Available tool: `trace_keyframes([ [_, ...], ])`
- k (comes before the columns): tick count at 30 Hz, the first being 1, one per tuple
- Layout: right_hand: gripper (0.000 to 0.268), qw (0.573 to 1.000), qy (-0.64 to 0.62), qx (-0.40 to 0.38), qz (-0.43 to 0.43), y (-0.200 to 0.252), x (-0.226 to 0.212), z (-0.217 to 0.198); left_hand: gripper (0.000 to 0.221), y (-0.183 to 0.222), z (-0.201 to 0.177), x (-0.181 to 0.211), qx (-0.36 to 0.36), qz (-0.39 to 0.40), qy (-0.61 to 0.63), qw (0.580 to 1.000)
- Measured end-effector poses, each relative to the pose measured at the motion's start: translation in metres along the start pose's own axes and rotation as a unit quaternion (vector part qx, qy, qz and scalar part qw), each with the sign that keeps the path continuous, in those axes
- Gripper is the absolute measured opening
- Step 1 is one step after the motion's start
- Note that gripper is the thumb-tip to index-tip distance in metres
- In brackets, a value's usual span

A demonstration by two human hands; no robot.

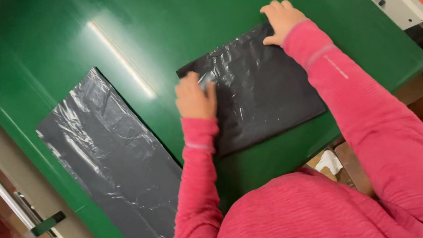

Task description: Folding black plastic bags on a conveyor belt and placing them into a crate.

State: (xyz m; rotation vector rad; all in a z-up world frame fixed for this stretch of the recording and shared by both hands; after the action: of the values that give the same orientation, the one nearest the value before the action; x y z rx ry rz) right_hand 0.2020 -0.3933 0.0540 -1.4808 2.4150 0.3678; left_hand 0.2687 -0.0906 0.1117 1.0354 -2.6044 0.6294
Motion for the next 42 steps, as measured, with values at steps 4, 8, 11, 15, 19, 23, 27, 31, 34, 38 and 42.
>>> trace_keyframes([
  [4, 0.059, 0.979, 0.006, -0.155, 0.132, -0.025, 0.008, 0.033, 0.044, 0.055, 0.053, 0.029, -0.033, 0.027, 0.281, 0.959],
  [8, 0.024, 0.999, 0.038, -0.029, 0.020, 0.012, -0.012, 0.019, 0.054, 0.086, 0.153, -0.019, -0.066, -0.147, 0.529, 0.833],
  [11, 0.021, 0.986, -0.094, 0.116, -0.071, 0.102, -0.038, -0.030, 0.078, 0.098, 0.161, -0.046, -0.057, -0.266, 0.706, 0.654],
  [15, 0.023, 0.959, -0.151, 0.218, -0.098, 0.223, -0.043, -0.044, 0.104, 0.125, 0.138, -0.055, -0.032, -0.257, 0.885, 0.387],
  [19, 0.026, 0.967, -0.162, 0.193, -0.042, 0.266, -0.020, -0.008, 0.105, 0.166, 0.131, -0.077, -0.009, -0.223, 0.880, 0.420],
  [23, 0.022, 0.978, -0.087, 0.183, -0.049, 0.281, -0.012, 0.006, 0.085, 0.190, 0.044, -0.049, 0.058, -0.138, 0.521, 0.840],
  [27, 0.023, 0.970, 0.062, 0.220, -0.088, 0.291, -0.042, -0.004, 0.063, 0.191, -0.055, 0.035, 0.074, 0.175, 0.032, 0.981],
  [31, 0.043, 0.985, 0.044, 0.077, -0.151, 0.291, -0.129, 0.004, 0.034, 0.208, -0.005, 0.018, -0.023, 0.330, -0.149, 0.932],
  [34, 0.061, 0.964, -0.028, 0.065, -0.257, 0.307, -0.153, 0.048, 0.009, 0.197, 0.025, 0.035, -0.155, 0.372, -0.122, 0.907],
  [38, 0.048, 0.955, -0.197, 0.064, -0.212, 0.334, -0.131, 0.057, 0.021, 0.148, 0.007, 0.089, -0.286, 0.328, 0.183, 0.881],
  [42, 0.029, 0.877, -0.460, -0.052, 0.130, 0.356, -0.018, 0.169, 0.046, 0.115, 0.153, 0.015, -0.376, 0.045, 0.462, 0.802],
])
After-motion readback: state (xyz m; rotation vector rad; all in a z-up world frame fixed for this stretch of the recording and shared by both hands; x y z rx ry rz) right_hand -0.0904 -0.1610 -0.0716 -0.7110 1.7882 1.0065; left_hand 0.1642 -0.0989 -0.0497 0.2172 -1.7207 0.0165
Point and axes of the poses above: each hand's wrist, its own y-axis away from the middle knuckle, its own z-axis out of the palm, x = y × z, the point moved 6 cm from there along -y, towards the middle knuckle, and after that the axes turned 10 degrees about z, right-handed, at the moved point
